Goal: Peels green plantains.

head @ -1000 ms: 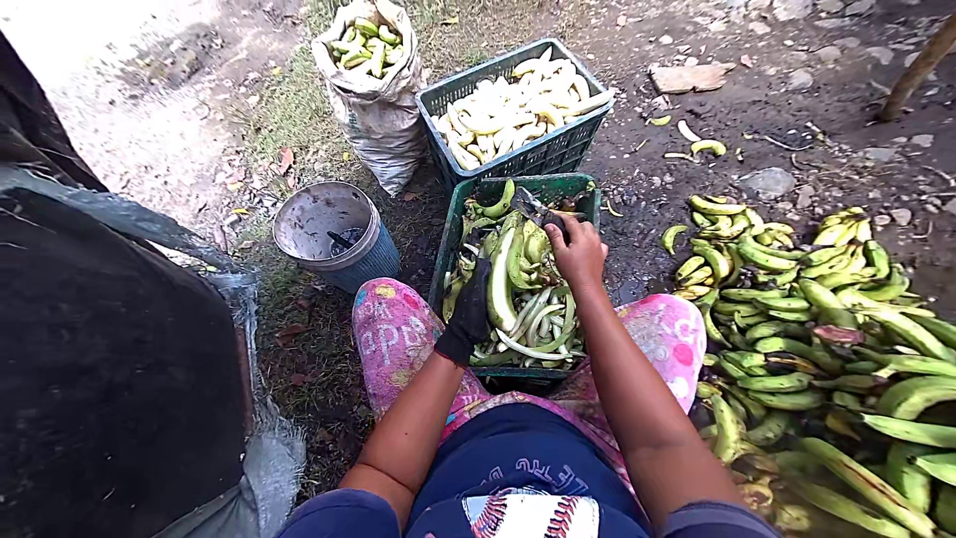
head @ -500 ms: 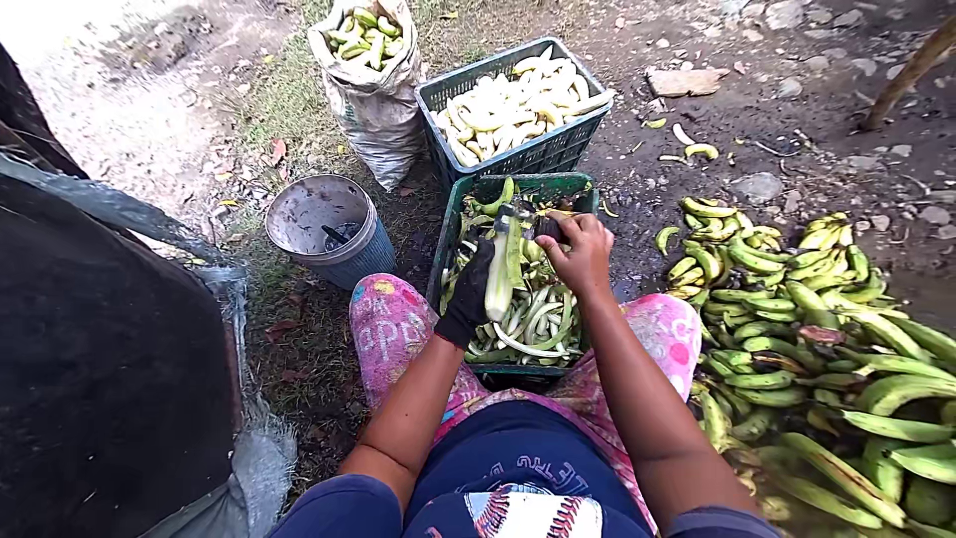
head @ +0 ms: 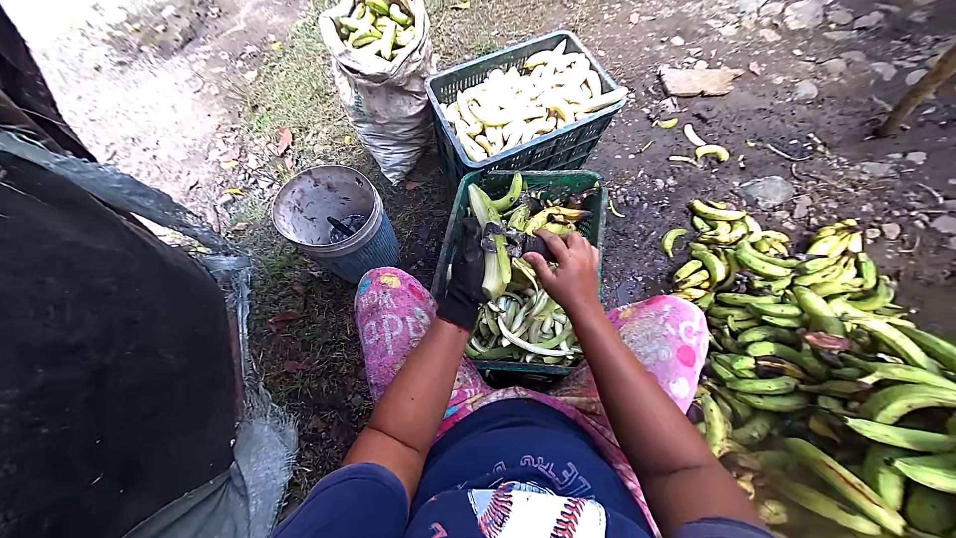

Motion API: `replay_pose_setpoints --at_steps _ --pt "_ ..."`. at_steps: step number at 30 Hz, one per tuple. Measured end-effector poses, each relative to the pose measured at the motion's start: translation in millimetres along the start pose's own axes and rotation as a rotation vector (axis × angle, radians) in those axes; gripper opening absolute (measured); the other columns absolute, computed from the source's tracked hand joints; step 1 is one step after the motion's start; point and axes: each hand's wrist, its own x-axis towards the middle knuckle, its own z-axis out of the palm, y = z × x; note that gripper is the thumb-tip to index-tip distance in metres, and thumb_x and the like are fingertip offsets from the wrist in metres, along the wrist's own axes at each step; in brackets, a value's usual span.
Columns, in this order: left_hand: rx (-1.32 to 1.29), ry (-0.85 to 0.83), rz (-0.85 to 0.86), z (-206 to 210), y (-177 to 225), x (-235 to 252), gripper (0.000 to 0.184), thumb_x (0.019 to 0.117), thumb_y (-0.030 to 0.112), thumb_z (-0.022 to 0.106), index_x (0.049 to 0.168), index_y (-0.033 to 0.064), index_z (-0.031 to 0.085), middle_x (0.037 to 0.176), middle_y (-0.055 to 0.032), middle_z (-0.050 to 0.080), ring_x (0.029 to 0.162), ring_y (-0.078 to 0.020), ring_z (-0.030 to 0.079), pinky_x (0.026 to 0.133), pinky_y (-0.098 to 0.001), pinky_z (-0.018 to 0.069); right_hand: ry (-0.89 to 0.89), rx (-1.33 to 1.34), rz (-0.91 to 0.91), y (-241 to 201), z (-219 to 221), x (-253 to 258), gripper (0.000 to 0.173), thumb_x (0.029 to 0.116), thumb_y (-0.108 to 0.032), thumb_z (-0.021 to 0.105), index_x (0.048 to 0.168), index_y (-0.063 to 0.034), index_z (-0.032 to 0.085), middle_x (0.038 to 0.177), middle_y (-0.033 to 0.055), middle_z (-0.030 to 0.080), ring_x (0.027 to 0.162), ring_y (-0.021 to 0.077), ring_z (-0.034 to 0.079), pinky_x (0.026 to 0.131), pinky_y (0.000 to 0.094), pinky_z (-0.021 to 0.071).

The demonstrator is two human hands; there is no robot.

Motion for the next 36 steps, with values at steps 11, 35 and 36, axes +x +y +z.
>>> replay_pose_setpoints --at_steps 11,35,36 --pt "0.173 0.494 0.102 8.4 -7.6 21.7 0.052 0.1114 0.035 0.033 0.156 0.0074 0.033 0.158 -0.0124 0.039 0.142 -0.0220 0.041 0.114 -0.0460 0.0379 -0.011 0.012 0.007 -25.0 19.9 -42.0 0.060 0.0967 -0.067 0.050 0.131 -0.0223 0.070 0.104 0.0164 0.067 0.095 0.0365 0.064 0.083 0.0591 0.0474" --pt "-0.052 -0.142 0.074 -3.2 4.1 3.0 0.043 0.1105 0.041 0.035 0.137 0.0165 0.057 0.118 -0.0025 0.065 0.099 -0.0085 0.063 0.086 -0.0319 0.0555 -0.079 0.048 0.180 -12.2 -1.2 -7.4 0.060 0.1033 -0.064 0.039 0.138 -0.0232 0.066 0.110 0.0214 0.067 0.103 0.0410 0.064 0.089 0.0645 0.0455" --pt "0.038 -0.211 0.080 -8.9 6.7 -0.3 0.042 0.1098 0.039 0.038 0.140 0.0160 0.055 0.123 -0.0041 0.065 0.104 -0.0101 0.063 0.090 -0.0348 0.0548 -0.118 0.086 0.240 -8.4 -5.4 5.8 0.059 0.1044 -0.062 0.039 0.140 -0.0236 0.065 0.114 0.0225 0.067 0.108 0.0419 0.063 0.091 0.0658 0.0443"
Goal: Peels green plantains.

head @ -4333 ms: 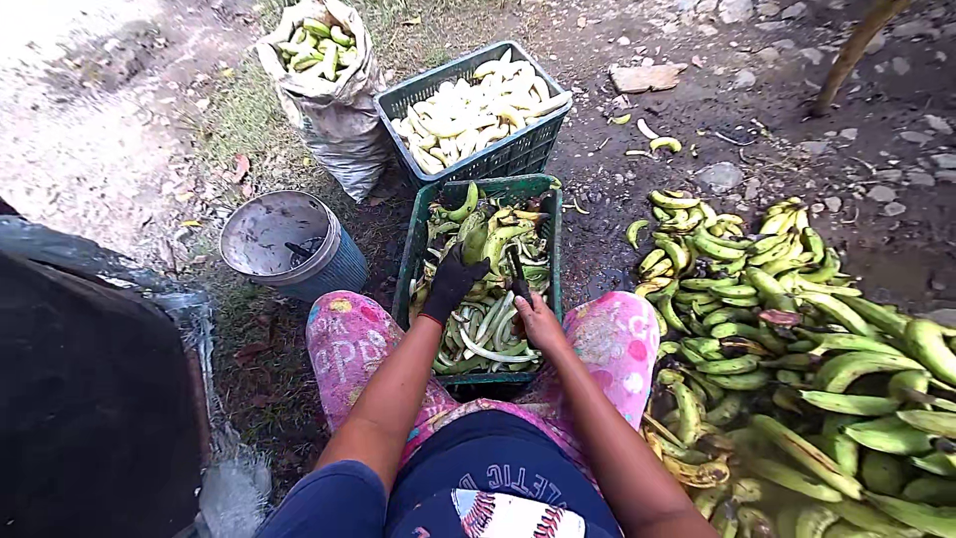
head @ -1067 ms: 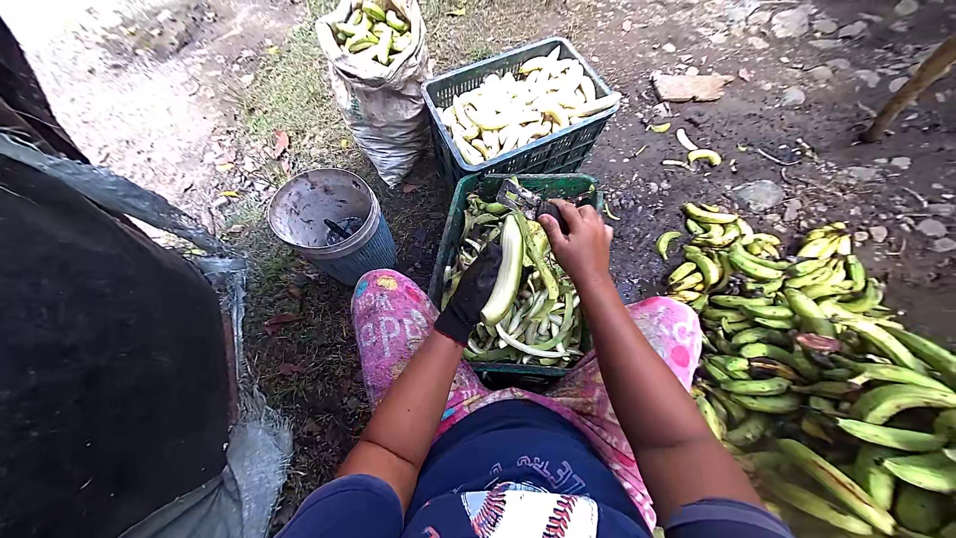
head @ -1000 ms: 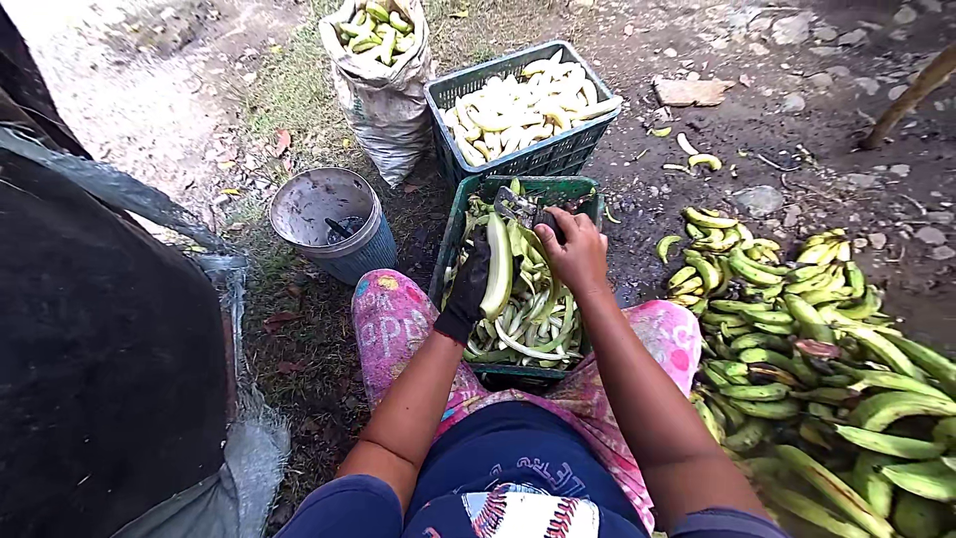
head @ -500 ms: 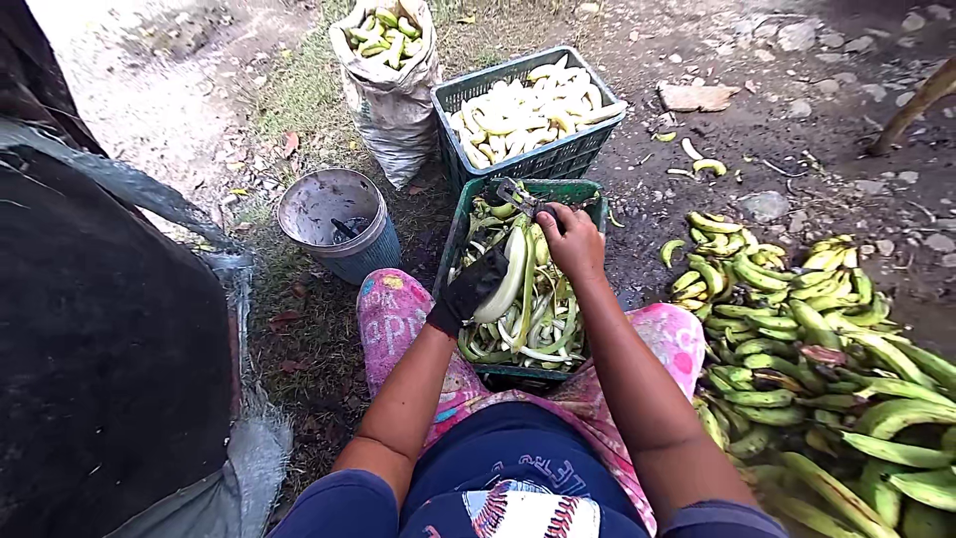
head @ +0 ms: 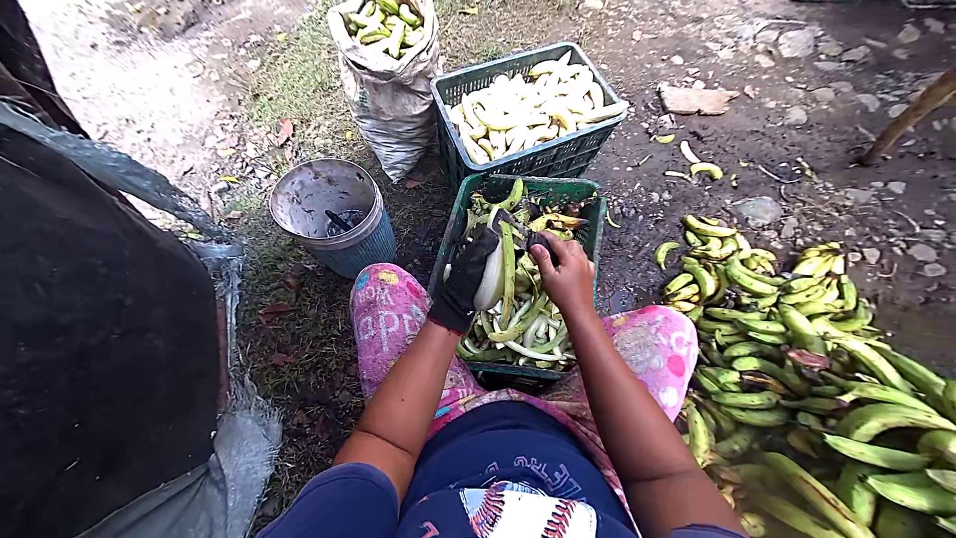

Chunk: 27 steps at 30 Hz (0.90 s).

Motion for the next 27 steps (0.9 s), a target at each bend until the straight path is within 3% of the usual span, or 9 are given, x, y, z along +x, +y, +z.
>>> replay_pose_setpoints --at_steps 2,4,8,12,14,15,17,21,27 --pt "0.114 -0.127 -0.023 -9.1 2.0 -6.0 0.040 0.1059 0.032 0.046 0.141 0.0157 0.055 0.123 -0.0068 0.065 0.103 -0.0126 0.063 0.088 -0.0378 0.0545 -0.108 0.091 0.144 -1.2 -12.4 21.1 0.054 0.1073 -0.057 0.038 0.142 -0.0240 0.062 0.129 0.0220 0.066 0.123 0.0415 0.060 0.101 0.0679 0.0416" --pt "0.115 -0.185 -0.024 -12.0 -2.3 -1.5 0.041 0.1050 0.028 0.045 0.143 0.0155 0.054 0.122 -0.0070 0.065 0.101 -0.0132 0.064 0.087 -0.0375 0.0557 -0.146 0.154 0.196 0.0 -15.8 24.0 0.055 0.1077 -0.057 0.037 0.142 -0.0231 0.062 0.132 0.0202 0.065 0.125 0.0401 0.060 0.101 0.0680 0.0429" --pt "-0.188 0.026 -0.158 -12.8 -11.1 -2.7 0.036 0.1073 0.041 0.044 0.134 0.0216 0.058 0.111 -0.0023 0.065 0.091 -0.0121 0.063 0.077 -0.0350 0.0555 -0.061 0.055 -0.117 7.6 14.4 -21.5 0.056 0.1006 -0.063 0.048 0.138 -0.0248 0.066 0.111 0.0151 0.067 0.102 0.0353 0.064 0.088 0.0626 0.0484" --pt "-0.720 -0.033 -0.147 -21.2 -57.5 24.6 0.039 0.1056 0.047 0.044 0.124 0.0179 0.062 0.099 -0.0015 0.067 0.080 -0.0097 0.064 0.068 -0.0279 0.0569 0.151 -0.098 -0.395 17.8 39.0 -57.6 0.062 0.0934 -0.072 0.051 0.129 -0.0265 0.072 0.101 0.0142 0.066 0.093 0.0333 0.063 0.084 0.0573 0.0468" --pt "-0.575 0.042 -0.152 -10.3 -37.2 20.1 0.034 0.1061 0.044 0.042 0.122 0.0215 0.062 0.100 0.0020 0.067 0.084 -0.0073 0.065 0.071 -0.0281 0.0569 0.150 -0.113 -0.342 13.6 34.2 -51.3 0.060 0.0943 -0.070 0.052 0.129 -0.0247 0.073 0.103 0.0165 0.067 0.094 0.0363 0.064 0.083 0.0591 0.0474" --pt "-0.412 0.051 -0.107 -8.0 -29.6 11.5 0.033 0.1077 0.037 0.042 0.131 0.0216 0.059 0.112 0.0017 0.066 0.095 -0.0074 0.064 0.081 -0.0303 0.0561 0.111 -0.101 -0.267 9.7 29.3 -43.4 0.060 0.0957 -0.068 0.051 0.131 -0.0241 0.071 0.104 0.0178 0.068 0.096 0.0378 0.065 0.084 0.0603 0.0475" --pt "-0.152 0.040 -0.033 -3.8 -22.7 -2.2 0.035 0.1084 0.033 0.043 0.138 0.0194 0.056 0.121 -0.0030 0.064 0.102 -0.0121 0.063 0.086 -0.0366 0.0552 0.000 0.008 -0.045 3.9 19.7 -23.1 0.058 0.1000 -0.065 0.048 0.137 -0.0249 0.066 0.110 0.0203 0.066 0.102 0.0400 0.063 0.087 0.0631 0.0465" --pt "-0.115 -0.058 0.045 -6.8 -25.7 -8.9 0.042 0.1090 0.034 0.041 0.149 0.0231 0.050 0.135 -0.0018 0.062 0.113 -0.0113 0.063 0.096 -0.0377 0.0548 -0.016 0.179 0.174 10.3 18.9 1.8 0.060 0.1017 -0.069 0.039 0.141 -0.0299 0.063 0.118 0.0178 0.066 0.108 0.0384 0.063 0.086 0.0654 0.0494" --pt "-0.357 -0.115 -0.038 -24.4 -28.7 -11.4 0.037 0.1092 0.039 0.039 0.128 0.0199 0.064 0.104 0.0003 0.070 0.086 -0.0076 0.066 0.075 -0.0297 0.0581 -0.054 0.206 0.270 27.4 18.5 -8.0 0.062 0.1015 -0.071 0.035 0.139 -0.0310 0.063 0.124 0.0166 0.067 0.113 0.0385 0.063 0.089 0.0675 0.0488"
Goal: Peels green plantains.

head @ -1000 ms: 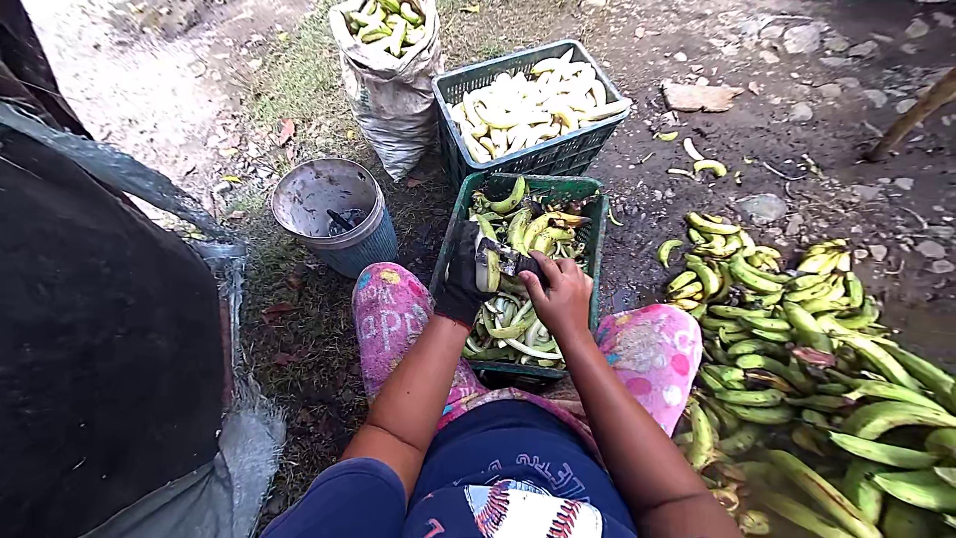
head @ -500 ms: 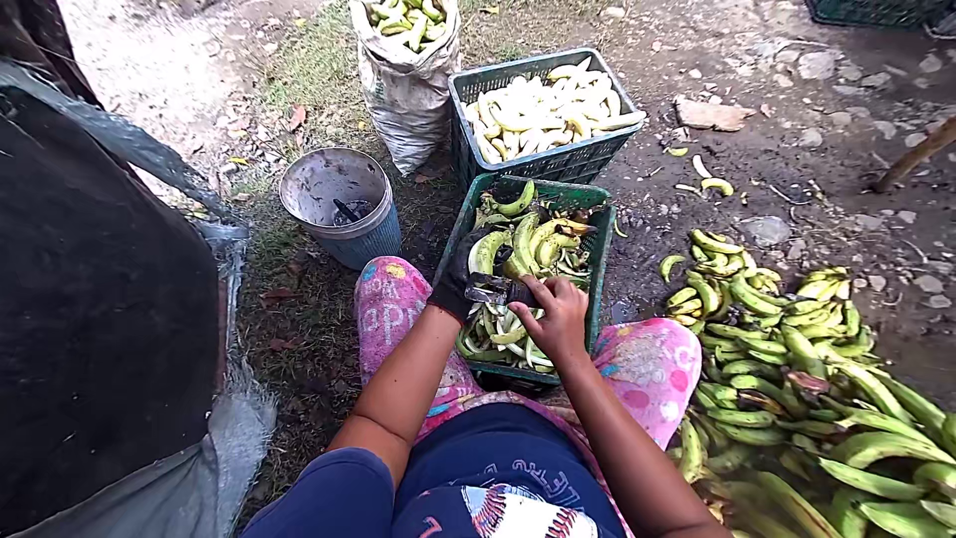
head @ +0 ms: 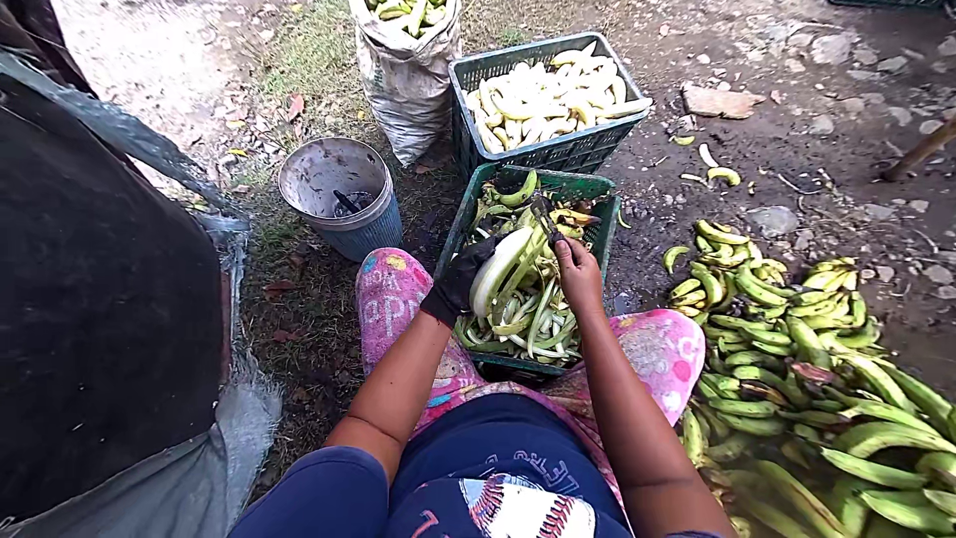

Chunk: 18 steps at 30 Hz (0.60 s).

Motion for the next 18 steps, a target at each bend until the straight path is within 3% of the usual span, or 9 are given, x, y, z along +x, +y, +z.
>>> replay_pose_setpoints --at_steps 3,5,7,9,10,12,14,17,18 --pt "-0.215 0.008 -0.101 -4.5 -13.6 21.9 0.040 0.1085 0.044 0.036 0.121 0.0168 0.063 0.091 -0.0045 0.065 0.072 -0.0125 0.061 0.062 -0.0301 0.0542 0.014 -0.025 -0.052 8.3 -8.9 -3.6 0.061 0.1021 -0.068 0.039 0.140 -0.0271 0.062 0.123 0.0173 0.066 0.112 0.0388 0.062 0.089 0.0669 0.0485" --pt "-0.274 0.085 -0.178 1.0 -8.7 34.3 0.037 0.1092 0.040 0.037 0.118 0.0145 0.063 0.090 -0.0038 0.065 0.073 -0.0117 0.062 0.064 -0.0291 0.0557 -0.026 -0.092 -0.305 10.3 -11.7 -15.8 0.056 0.1012 -0.061 0.048 0.140 -0.0226 0.064 0.118 0.0171 0.065 0.108 0.0365 0.062 0.091 0.0635 0.0471" --pt "-0.304 0.124 -0.194 10.5 6.5 48.3 0.031 0.1101 0.024 0.033 0.114 0.0103 0.060 0.089 -0.0024 0.068 0.077 -0.0097 0.067 0.069 -0.0271 0.0589 -0.030 -0.181 -0.602 14.9 -8.4 -24.1 0.060 0.0947 -0.065 0.055 0.133 -0.0207 0.069 0.108 0.0154 0.065 0.099 0.0335 0.062 0.088 0.0597 0.0467" --pt "-0.268 0.198 -0.224 21.7 17.7 55.8 0.034 0.1111 0.024 0.029 0.106 0.0098 0.059 0.080 -0.0014 0.066 0.069 -0.0078 0.065 0.062 -0.0236 0.0569 -0.005 -0.264 -0.719 13.3 -5.0 -27.1 0.063 0.0930 -0.070 0.052 0.128 -0.0222 0.073 0.102 0.0149 0.065 0.094 0.0330 0.063 0.086 0.0583 0.0459" --pt "-0.164 0.216 -0.202 27.8 20.4 54.4 0.031 0.1108 0.023 0.030 0.109 0.0091 0.058 0.083 -0.0008 0.066 0.072 -0.0065 0.064 0.066 -0.0231 0.0565 0.014 -0.290 -0.702 10.7 -4.5 -26.5 0.064 0.0942 -0.070 0.050 0.128 -0.0217 0.073 0.102 0.0169 0.066 0.094 0.0351 0.063 0.085 0.0593 0.0463" --pt "0.109 0.197 -0.105 33.5 16.6 44.6 0.034 0.1101 0.022 0.033 0.129 0.0035 0.056 0.104 -0.0052 0.064 0.090 -0.0078 0.062 0.083 -0.0276 0.0550 0.071 -0.288 -0.556 2.1 -4.5 -18.1 0.061 0.0970 -0.065 0.050 0.131 -0.0191 0.071 0.108 0.0219 0.066 0.099 0.0410 0.063 0.086 0.0626 0.0460" --pt "0.370 0.132 -0.011 21.2 -5.4 25.9 0.037 0.1091 0.030 0.042 0.137 0.0118 0.057 0.119 -0.0088 0.066 0.102 -0.0146 0.065 0.088 -0.0373 0.0563 0.112 -0.187 -0.336 -4.5 -5.1 -3.8 0.059 0.1008 -0.062 0.048 0.137 -0.0196 0.066 0.115 0.0230 0.064 0.107 0.0426 0.061 0.089 0.0645 0.0447" --pt "0.561 0.086 0.038 8.2 -9.3 2.6 0.037 0.1073 0.029 0.046 0.141 0.0167 0.055 0.129 -0.0069 0.064 0.111 -0.0147 0.063 0.094 -0.0408 0.0544 0.072 0.086 -0.109 -11.3 -14.0 14.9 0.051 0.1069 -0.050 0.046 0.143 -0.0170 0.061 0.127 0.0233 0.064 0.120 0.0407 0.059 0.100 0.0639 0.0441" --pt "0.550 0.093 0.009 6.5 -4.8 -1.4 0.037 0.1070 0.027 0.047 0.141 0.0168 0.055 0.129 -0.0057 0.064 0.110 -0.0128 0.063 0.094 -0.0390 0.0542 0.069 0.126 -0.100 -7.3 -14.7 16.3 0.052 0.1069 -0.051 0.045 0.143 -0.0181 0.062 0.126 0.0219 0.064 0.117 0.0394 0.060 0.098 0.0628 0.0463"
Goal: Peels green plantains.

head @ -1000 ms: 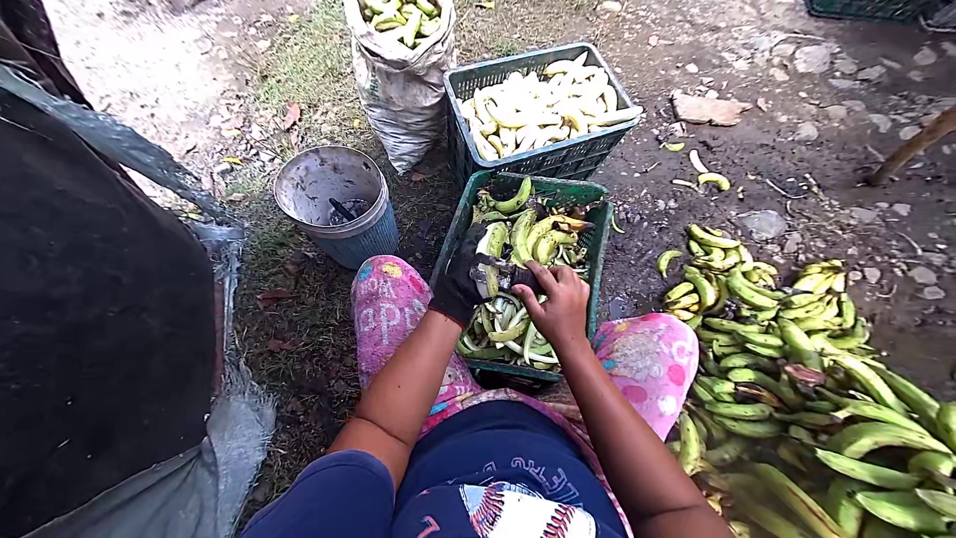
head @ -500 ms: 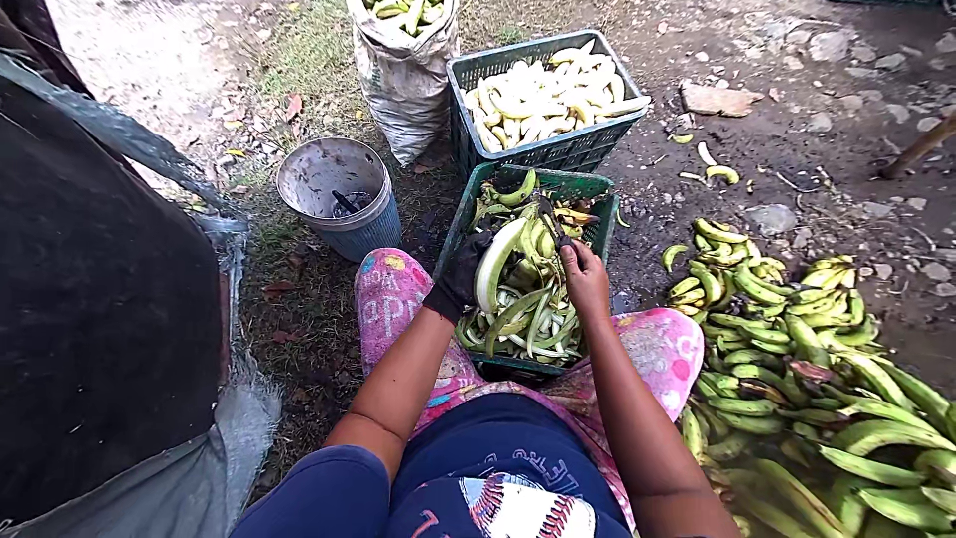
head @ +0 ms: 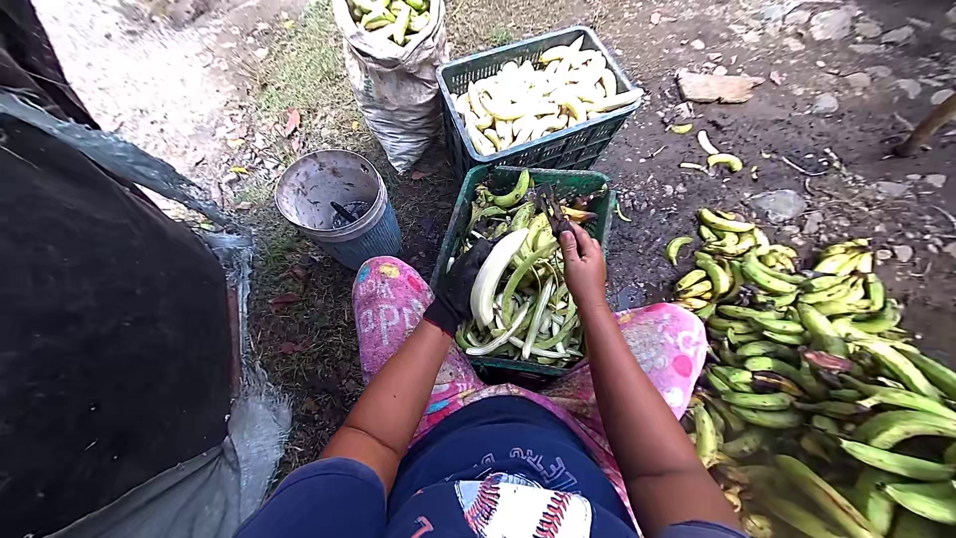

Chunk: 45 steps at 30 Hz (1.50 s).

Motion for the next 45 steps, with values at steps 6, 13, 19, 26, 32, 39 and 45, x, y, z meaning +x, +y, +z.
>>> replay_pose_setpoints --at_steps 6,13,19,26,32,39,45 --pt "0.241 -0.254 -0.166 -34.9 -50.3 26.0 0.038 0.1081 0.032 0.044 0.138 0.0140 0.060 0.132 -0.0102 0.064 0.117 -0.0203 0.063 0.100 -0.0453 0.0527 0.017 0.111 0.119 60.4 -18.1 -6.7 0.061 0.1038 -0.064 0.041 0.142 -0.0217 0.062 0.138 0.0129 0.063 0.127 0.0320 0.059 0.104 0.0622 0.0458" --pt "0.470 -0.180 -0.163 -71.7 41.5 145.2 0.043 0.1103 0.026 0.038 0.136 -0.0020 0.058 0.131 -0.0206 0.063 0.120 -0.0262 0.061 0.106 -0.0444 0.0469 0.140 0.352 0.229 93.5 -46.1 -17.9 0.051 0.1093 -0.040 0.047 0.139 -0.0015 0.060 0.136 0.0180 0.063 0.121 0.0238 0.062 0.104 0.0462 0.0481" --pt "0.018 0.377 -0.298 -48.6 77.5 208.1 0.051 0.1103 0.045 0.033 0.144 0.0093 0.047 0.109 -0.0117 0.064 0.083 -0.0184 0.063 0.074 -0.0353 0.0547 0.156 0.349 0.203 100.3 -39.4 -21.5 0.049 0.1086 -0.039 0.048 0.139 -0.0019 0.060 0.138 0.0197 0.061 0.126 0.0270 0.059 0.108 0.0480 0.0453" --pt "1.074 -0.191 -0.520 22.5 -46.4 169.8 0.078 0.1007 0.067 0.034 0.148 0.0058 0.050 0.145 -0.0267 0.053 0.136 -0.0476 0.047 0.107 -0.0718 0.0373 0.085 0.296 0.211 112.4 -31.5 -19.7 0.050 0.1082 -0.041 0.048 0.141 -0.0057 0.061 0.139 0.0188 0.061 0.126 0.0282 0.059 0.108 0.0493 0.0456" --pt "0.945 0.046 -0.492 41.2 -36.8 140.8 0.073 0.0915 0.072 0.052 0.144 0.0216 0.056 0.160 -0.0212 0.036 0.150 -0.0480 0.021 0.111 -0.0754 0.0247 0.070 0.224 0.213 108.5 -33.8 -21.9 0.054 0.1089 -0.046 0.043 0.144 -0.0087 0.058 0.140 0.0208 0.059 0.129 0.0323 0.057 0.108 0.0540 0.0446" --pt "0.706 0.235 -0.395 62.7 -39.5 120.6 0.070 0.0999 0.060 0.047 0.155 0.0168 0.041 0.159 -0.0178 0.039 0.146 -0.0384 0.037 0.112 -0.0651 0.0350 0.050 0.224 0.175 109.8 -13.7 -29.4 0.061 0.1086 -0.052 0.037 0.151 -0.0114 0.049 0.148 0.0168 0.055 0.138 0.0290 0.051 0.115 0.0539 0.0396" --pt "0.826 0.074 -0.530 51.0 -60.7 156.4 0.083 0.0930 0.078 0.041 0.148 0.0167 0.052 0.165 -0.0179 0.029 0.150 -0.0442 0.028 0.113 -0.0715 0.0283 0.003 0.278 0.225 108.4 -13.0 -57.6 0.058 0.1095 -0.040 0.043 0.157 -0.0064 0.037 0.138 0.0220 0.059 0.120 0.0250 0.061 0.103 0.0422 0.0488"
